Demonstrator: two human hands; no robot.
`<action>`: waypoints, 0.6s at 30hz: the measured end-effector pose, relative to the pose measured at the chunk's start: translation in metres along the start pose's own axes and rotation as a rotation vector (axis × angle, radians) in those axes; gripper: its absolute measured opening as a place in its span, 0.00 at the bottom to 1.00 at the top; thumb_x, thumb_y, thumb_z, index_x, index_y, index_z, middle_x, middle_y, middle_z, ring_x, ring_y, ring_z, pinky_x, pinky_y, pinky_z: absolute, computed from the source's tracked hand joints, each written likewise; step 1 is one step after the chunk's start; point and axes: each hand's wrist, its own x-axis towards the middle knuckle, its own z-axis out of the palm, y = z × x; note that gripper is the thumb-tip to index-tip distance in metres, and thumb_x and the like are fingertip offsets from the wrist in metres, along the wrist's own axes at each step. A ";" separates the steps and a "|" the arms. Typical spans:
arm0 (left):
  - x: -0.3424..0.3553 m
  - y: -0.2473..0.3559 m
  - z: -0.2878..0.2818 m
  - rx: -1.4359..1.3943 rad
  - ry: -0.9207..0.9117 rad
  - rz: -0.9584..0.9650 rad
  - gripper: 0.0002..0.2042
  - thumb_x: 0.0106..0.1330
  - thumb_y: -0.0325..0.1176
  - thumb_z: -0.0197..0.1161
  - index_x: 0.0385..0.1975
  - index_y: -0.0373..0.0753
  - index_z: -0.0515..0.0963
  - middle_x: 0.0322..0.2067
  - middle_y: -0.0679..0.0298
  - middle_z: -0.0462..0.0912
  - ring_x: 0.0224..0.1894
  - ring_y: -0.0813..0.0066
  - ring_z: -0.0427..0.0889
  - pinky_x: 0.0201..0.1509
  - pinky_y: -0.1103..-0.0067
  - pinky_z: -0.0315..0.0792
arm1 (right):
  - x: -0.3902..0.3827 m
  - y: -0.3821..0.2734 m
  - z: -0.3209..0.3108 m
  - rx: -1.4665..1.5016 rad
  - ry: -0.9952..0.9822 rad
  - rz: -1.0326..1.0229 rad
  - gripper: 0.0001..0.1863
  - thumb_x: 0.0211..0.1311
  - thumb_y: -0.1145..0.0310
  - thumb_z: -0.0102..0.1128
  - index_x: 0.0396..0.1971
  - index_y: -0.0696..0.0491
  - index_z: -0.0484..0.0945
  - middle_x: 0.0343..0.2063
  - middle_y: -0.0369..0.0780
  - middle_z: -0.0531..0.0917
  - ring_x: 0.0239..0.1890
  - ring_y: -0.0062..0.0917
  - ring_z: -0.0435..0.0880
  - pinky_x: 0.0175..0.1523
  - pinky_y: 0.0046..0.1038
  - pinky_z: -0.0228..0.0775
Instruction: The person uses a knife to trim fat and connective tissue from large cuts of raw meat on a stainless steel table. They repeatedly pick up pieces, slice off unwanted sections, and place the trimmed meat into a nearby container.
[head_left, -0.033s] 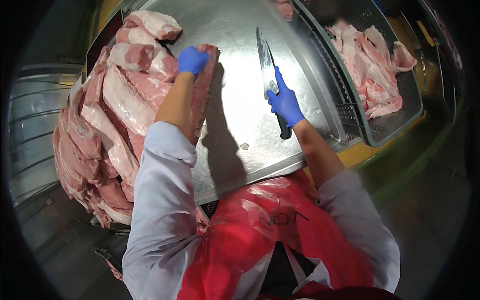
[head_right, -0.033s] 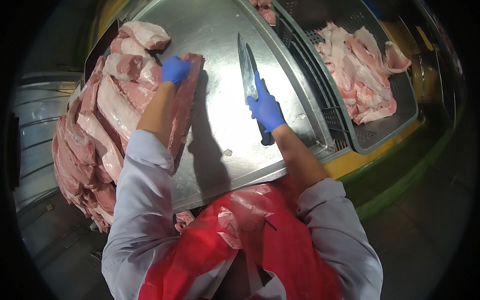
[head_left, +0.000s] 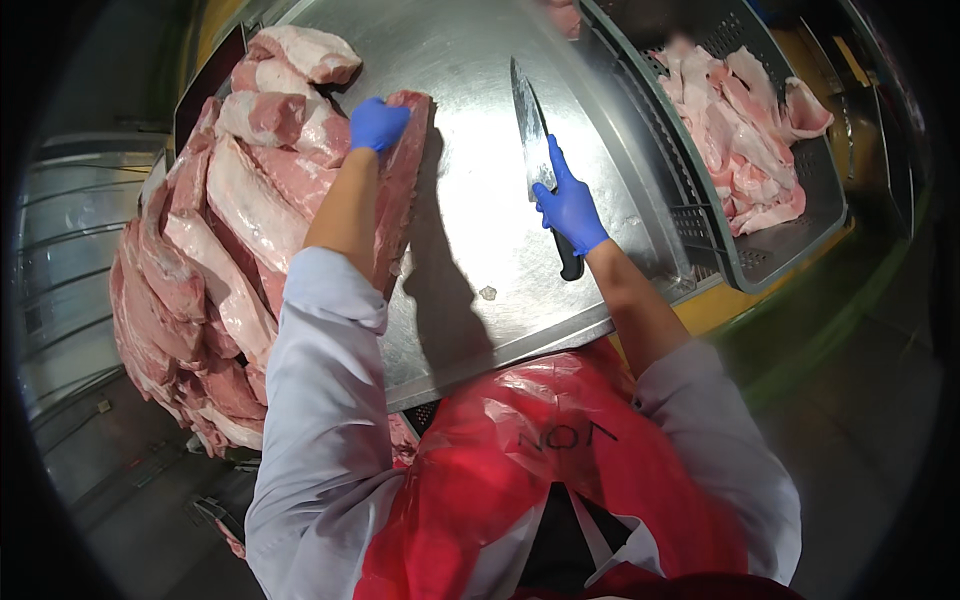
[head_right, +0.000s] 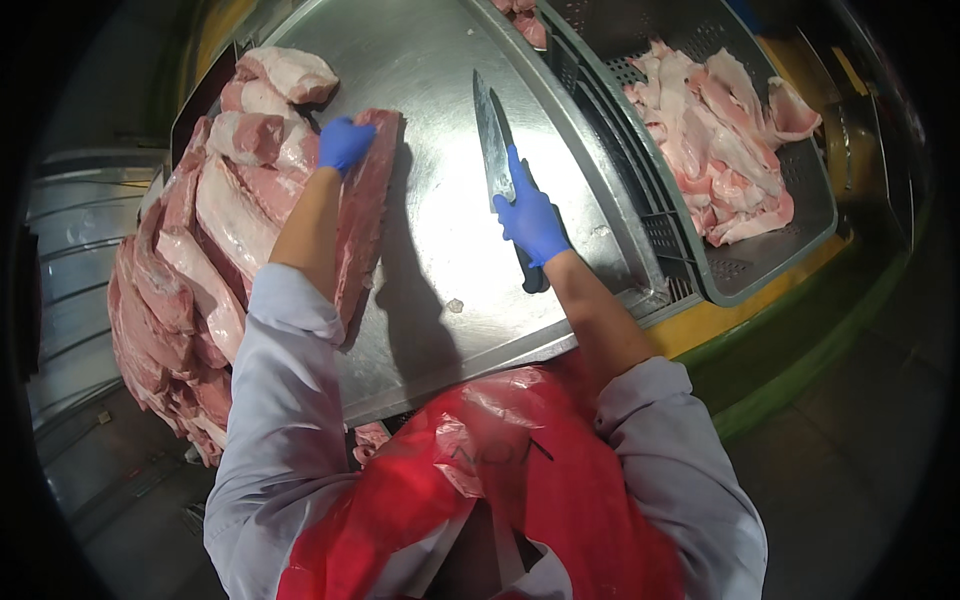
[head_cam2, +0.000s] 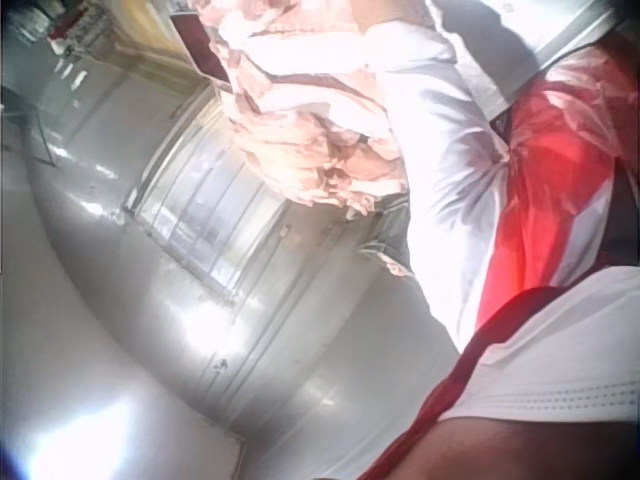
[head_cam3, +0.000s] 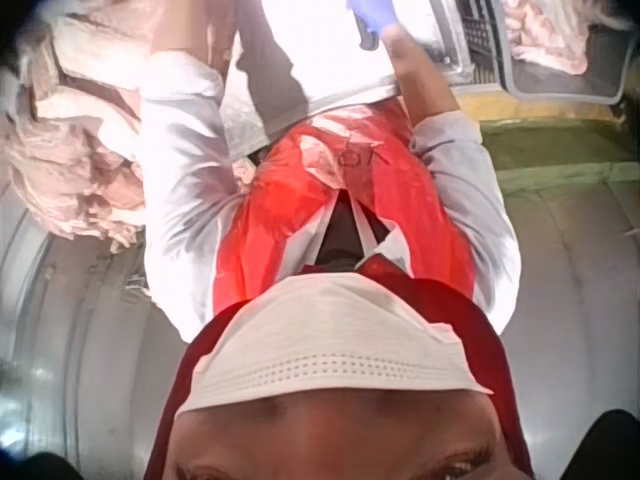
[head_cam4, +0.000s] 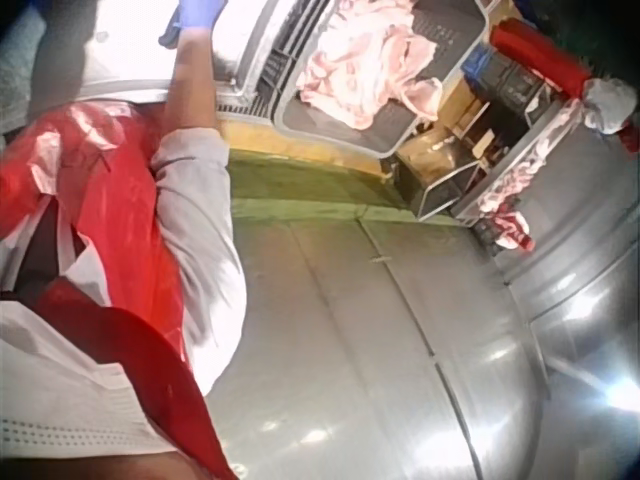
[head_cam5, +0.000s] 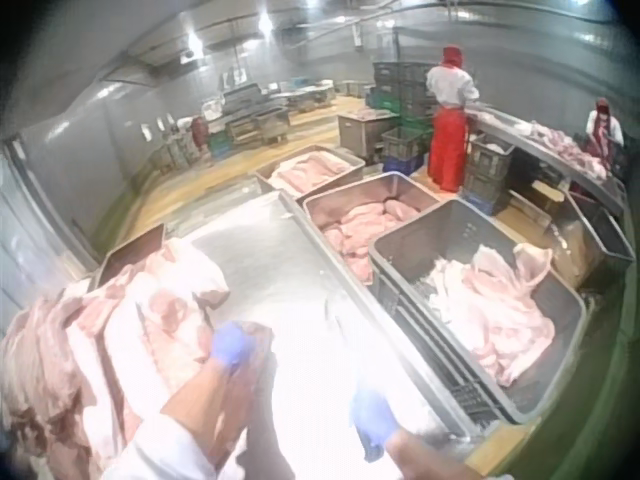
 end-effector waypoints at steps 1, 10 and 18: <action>0.003 -0.016 -0.004 -0.105 -0.065 -0.065 0.20 0.63 0.46 0.62 0.34 0.29 0.83 0.25 0.51 0.83 0.27 0.59 0.84 0.35 0.67 0.77 | 0.002 0.002 0.000 0.018 0.002 -0.035 0.47 0.66 0.75 0.56 0.79 0.35 0.42 0.48 0.53 0.83 0.23 0.24 0.81 0.30 0.27 0.81; 0.009 0.001 -0.030 -0.429 -0.245 -0.122 0.09 0.62 0.35 0.61 0.29 0.34 0.80 0.22 0.64 0.79 0.21 0.77 0.74 0.26 0.78 0.69 | 0.102 -0.049 0.039 0.171 -0.102 -0.185 0.46 0.67 0.73 0.58 0.79 0.36 0.44 0.34 0.45 0.83 0.26 0.24 0.83 0.29 0.28 0.80; -0.050 0.129 0.002 0.435 -0.190 0.200 0.26 0.63 0.50 0.60 0.41 0.26 0.81 0.40 0.35 0.84 0.49 0.39 0.84 0.55 0.61 0.77 | 0.120 -0.018 -0.002 0.226 0.153 -0.105 0.46 0.66 0.73 0.55 0.79 0.40 0.41 0.32 0.47 0.84 0.23 0.26 0.83 0.28 0.28 0.80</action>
